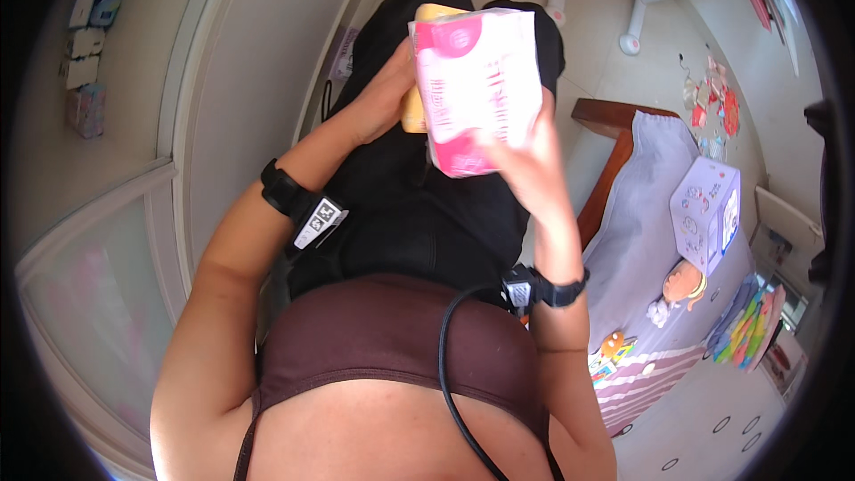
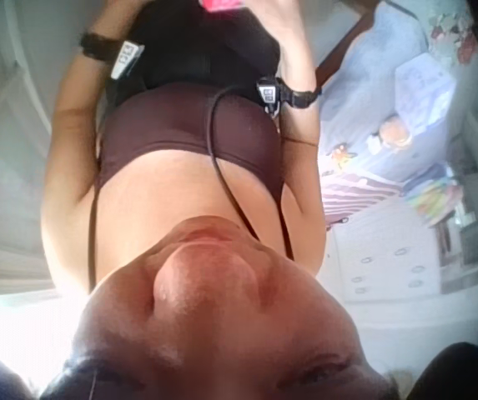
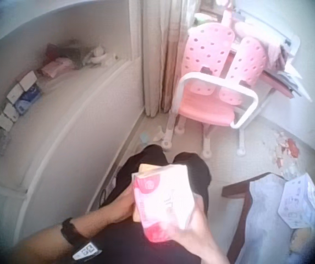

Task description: The person organizes various items in a room by picking up a plastic bag, books, a stuffed toy, and boxes, then placing them on a shelf. The person also handles a plastic bag and a small card during the process.

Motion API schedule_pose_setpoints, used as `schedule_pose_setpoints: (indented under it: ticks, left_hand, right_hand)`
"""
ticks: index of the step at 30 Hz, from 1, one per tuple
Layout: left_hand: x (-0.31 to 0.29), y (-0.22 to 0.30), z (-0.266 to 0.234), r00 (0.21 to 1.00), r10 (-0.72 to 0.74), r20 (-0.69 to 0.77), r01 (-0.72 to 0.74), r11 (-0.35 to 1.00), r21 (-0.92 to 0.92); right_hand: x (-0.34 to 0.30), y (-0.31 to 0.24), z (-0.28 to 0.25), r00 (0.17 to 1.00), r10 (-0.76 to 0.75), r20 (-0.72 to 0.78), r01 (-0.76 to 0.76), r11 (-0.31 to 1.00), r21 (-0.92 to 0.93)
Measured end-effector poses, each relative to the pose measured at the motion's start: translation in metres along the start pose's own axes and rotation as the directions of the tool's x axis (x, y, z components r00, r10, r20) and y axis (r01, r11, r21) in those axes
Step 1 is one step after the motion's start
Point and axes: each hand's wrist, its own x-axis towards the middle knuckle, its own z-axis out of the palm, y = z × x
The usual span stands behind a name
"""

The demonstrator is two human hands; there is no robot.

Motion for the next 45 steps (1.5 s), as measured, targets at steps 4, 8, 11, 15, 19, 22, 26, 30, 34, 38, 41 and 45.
schedule_pose_setpoints:
  ticks: [4, 8, 11, 15, 19, 22, 26, 30, 34, 38, 41, 45]
  left_hand:
    - [-0.004, 0.005, -0.009, 0.997, 0.062, 0.035, -0.059, 0.996, -0.074]
    - [-0.019, 0.027, -0.005, 0.983, 0.149, -0.105, -0.130, 0.977, 0.168]
    - [-0.030, 0.055, -0.002, 0.910, 0.269, -0.315, -0.189, 0.946, 0.263]
    - [-0.034, 0.095, -0.009, 0.781, 0.299, -0.549, -0.080, 0.919, 0.386]
    - [-0.042, 0.144, -0.031, 0.671, 0.358, -0.650, -0.203, 0.931, 0.304]
    - [-0.036, 0.169, -0.046, 0.491, 0.445, -0.748, -0.294, 0.894, 0.339]
    - [-0.021, 0.234, -0.091, 0.350, 0.639, -0.685, -0.270, 0.769, 0.580]
    - [-0.091, 0.335, -0.148, 0.428, 0.818, -0.384, -0.038, 0.441, 0.897]
    - [-0.212, 0.400, -0.199, 0.769, 0.637, -0.046, 0.434, -0.468, 0.770]
    - [-0.291, 0.408, -0.233, 0.657, 0.643, -0.394, 0.713, -0.360, 0.602]
    - [-0.318, 0.411, -0.268, 0.160, 0.616, -0.772, 0.644, 0.527, 0.554]
    - [-0.356, 0.413, -0.331, 0.025, 0.529, -0.848, 0.676, 0.616, 0.404]
  right_hand:
    - [0.046, -0.017, 0.038, 0.986, 0.086, 0.143, -0.133, 0.926, 0.354]
    - [0.069, -0.033, 0.052, 0.962, 0.204, 0.184, -0.257, 0.904, 0.341]
    - [0.093, -0.040, 0.065, 0.920, 0.061, 0.386, -0.237, 0.873, 0.426]
    - [0.132, -0.027, 0.099, 0.857, -0.014, 0.515, -0.184, 0.925, 0.332]
    - [0.175, -0.017, 0.122, 0.729, -0.180, 0.660, -0.180, 0.880, 0.439]
    - [0.224, 0.001, 0.105, 0.634, -0.239, 0.735, -0.176, 0.881, 0.438]
    - [0.265, 0.024, 0.080, 0.778, -0.021, 0.628, -0.242, 0.912, 0.331]
    - [0.273, 0.034, 0.080, 0.763, -0.027, 0.646, -0.216, 0.931, 0.295]
    - [0.270, 0.036, 0.085, 0.739, -0.018, 0.673, -0.167, 0.963, 0.210]
    - [0.269, 0.044, 0.089, 0.738, 0.045, 0.673, -0.198, 0.968, 0.153]
    - [0.269, 0.054, 0.095, 0.732, 0.075, 0.677, -0.195, 0.975, 0.103]
    - [0.268, 0.065, 0.102, 0.714, 0.115, 0.691, -0.218, 0.974, 0.064]
